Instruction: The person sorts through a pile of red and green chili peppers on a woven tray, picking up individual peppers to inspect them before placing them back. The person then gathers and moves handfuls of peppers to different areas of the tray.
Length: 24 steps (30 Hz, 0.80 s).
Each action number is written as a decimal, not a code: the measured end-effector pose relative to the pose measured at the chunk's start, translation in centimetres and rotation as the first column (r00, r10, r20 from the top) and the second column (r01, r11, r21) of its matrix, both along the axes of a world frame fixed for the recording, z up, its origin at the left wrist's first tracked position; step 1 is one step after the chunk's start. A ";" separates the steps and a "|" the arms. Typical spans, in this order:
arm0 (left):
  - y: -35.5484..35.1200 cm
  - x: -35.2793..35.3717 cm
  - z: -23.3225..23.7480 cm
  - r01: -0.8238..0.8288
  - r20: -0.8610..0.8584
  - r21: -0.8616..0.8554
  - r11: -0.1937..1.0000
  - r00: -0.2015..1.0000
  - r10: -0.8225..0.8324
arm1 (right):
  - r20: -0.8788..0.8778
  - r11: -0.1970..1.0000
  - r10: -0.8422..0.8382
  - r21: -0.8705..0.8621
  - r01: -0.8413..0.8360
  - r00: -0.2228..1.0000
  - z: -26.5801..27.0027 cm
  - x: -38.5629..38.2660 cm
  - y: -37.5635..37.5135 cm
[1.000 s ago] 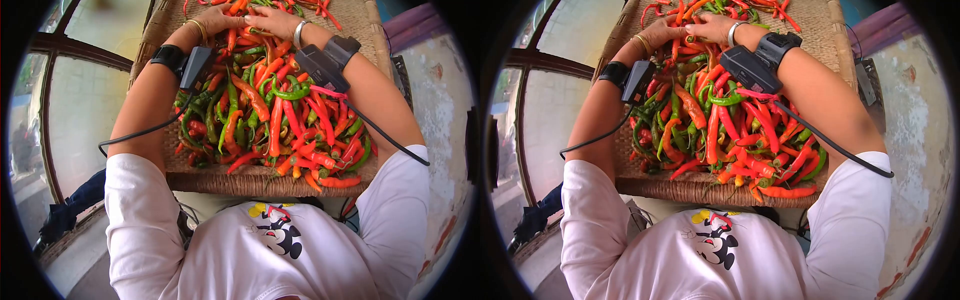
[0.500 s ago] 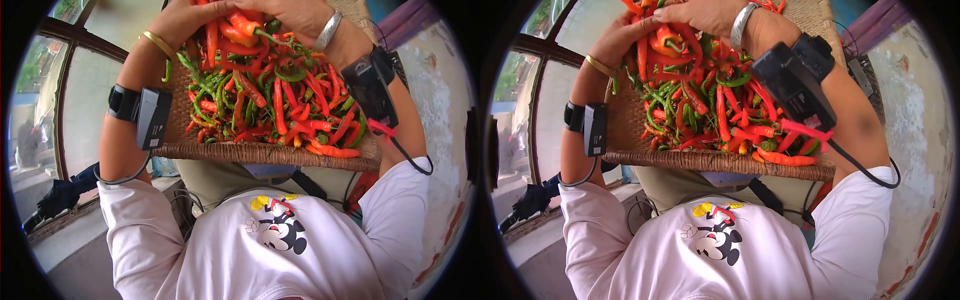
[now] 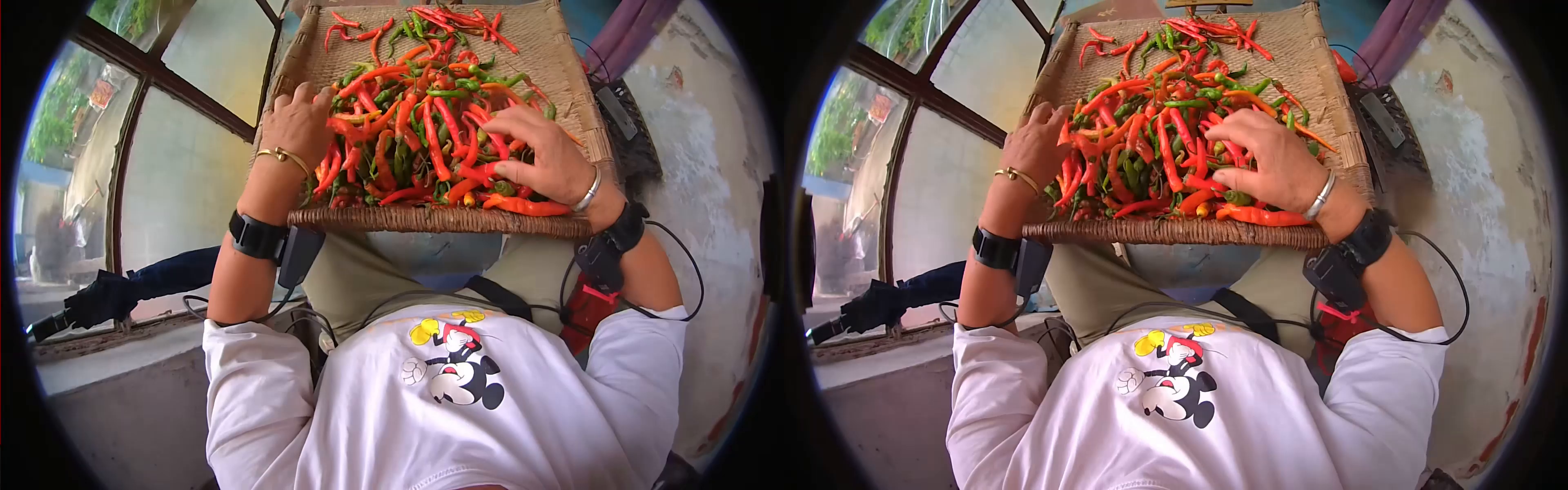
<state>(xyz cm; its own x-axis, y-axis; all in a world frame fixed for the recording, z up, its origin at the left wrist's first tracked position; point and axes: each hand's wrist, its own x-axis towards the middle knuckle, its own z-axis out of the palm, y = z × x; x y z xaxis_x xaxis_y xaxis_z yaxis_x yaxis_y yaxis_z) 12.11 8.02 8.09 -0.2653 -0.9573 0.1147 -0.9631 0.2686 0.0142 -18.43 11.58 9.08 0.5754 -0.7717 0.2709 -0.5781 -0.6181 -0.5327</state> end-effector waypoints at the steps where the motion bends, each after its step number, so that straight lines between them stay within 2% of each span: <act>1: 0.6 -0.6 0.1 0.130 0.073 -0.224 0.966 0.991 -0.116 | -0.031 0.998 0.066 0.002 -0.066 0.997 -0.4 -0.7 1.1; 2: 1.3 -2.1 0.9 0.267 -0.087 -0.239 0.933 0.952 -0.295 | -0.061 0.991 0.133 0.005 -0.133 0.989 -0.8 -1.2 1.8; 3: 2.0 -3.6 1.1 0.397 -0.212 -0.212 0.893 0.873 -0.439 | -0.062 0.991 0.130 0.003 -0.130 0.990 -1.1 -1.4 2.3; 5: 2.8 -6.1 0.0 0.660 -0.295 -0.121 0.741 0.689 -0.662 | -0.132 0.999 0.050 -0.001 -0.050 0.990 -1.9 -1.8 3.1; 6: 3.1 -7.2 -1.2 0.695 -0.318 -0.111 0.710 0.652 -0.688 | -0.109 0.993 0.011 -0.116 -0.023 0.994 -2.9 -2.1 3.1; 9: 2.8 -8.9 -4.0 0.703 -0.246 -0.025 0.711 0.685 -0.686 | -0.103 0.994 -0.035 -0.102 0.024 0.994 -4.5 -2.3 2.6; 11: 2.3 -9.4 -4.8 0.709 -0.186 -0.033 0.705 0.689 -0.701 | -0.155 0.990 -0.016 -0.143 -0.006 0.988 -4.8 -2.2 2.2; 13: 2.0 -9.7 -4.8 0.709 -0.043 -0.041 0.704 0.702 -0.710 | -0.368 0.973 0.000 -0.214 -0.085 0.930 -4.5 -1.6 1.9; 15: 1.1 -10.0 -4.7 0.690 -0.009 -0.039 0.723 0.723 -0.691 | -0.373 0.967 0.001 -0.236 -0.096 0.928 -4.5 -1.2 1.0; 17: 0.1 -10.3 -4.5 0.669 0.025 -0.039 0.742 0.743 -0.669 | -0.412 0.975 -0.067 -0.221 -0.028 0.909 -4.5 -0.9 -0.3; 20: -1.4 -10.9 -3.7 0.593 0.131 -0.009 0.805 0.799 -0.587 | -0.350 0.985 -0.104 -0.166 0.047 0.931 -5.1 -1.0 -3.2; 22: -3.2 -11.2 -4.3 0.576 0.108 -0.018 0.818 0.814 -0.571 | -0.361 0.980 -0.191 -0.128 0.154 0.913 -5.0 -0.9 -4.9; 23: -3.8 -11.3 -4.3 0.554 0.088 -0.024 0.832 0.830 -0.551 | -0.363 0.979 -0.194 -0.129 0.157 0.911 -5.4 -1.2 -5.8; 24: -4.3 -11.3 -4.4 0.526 0.082 -0.030 0.850 0.849 -0.522 | -0.300 0.977 -0.206 -0.114 0.179 0.931 -6.0 -1.4 -6.9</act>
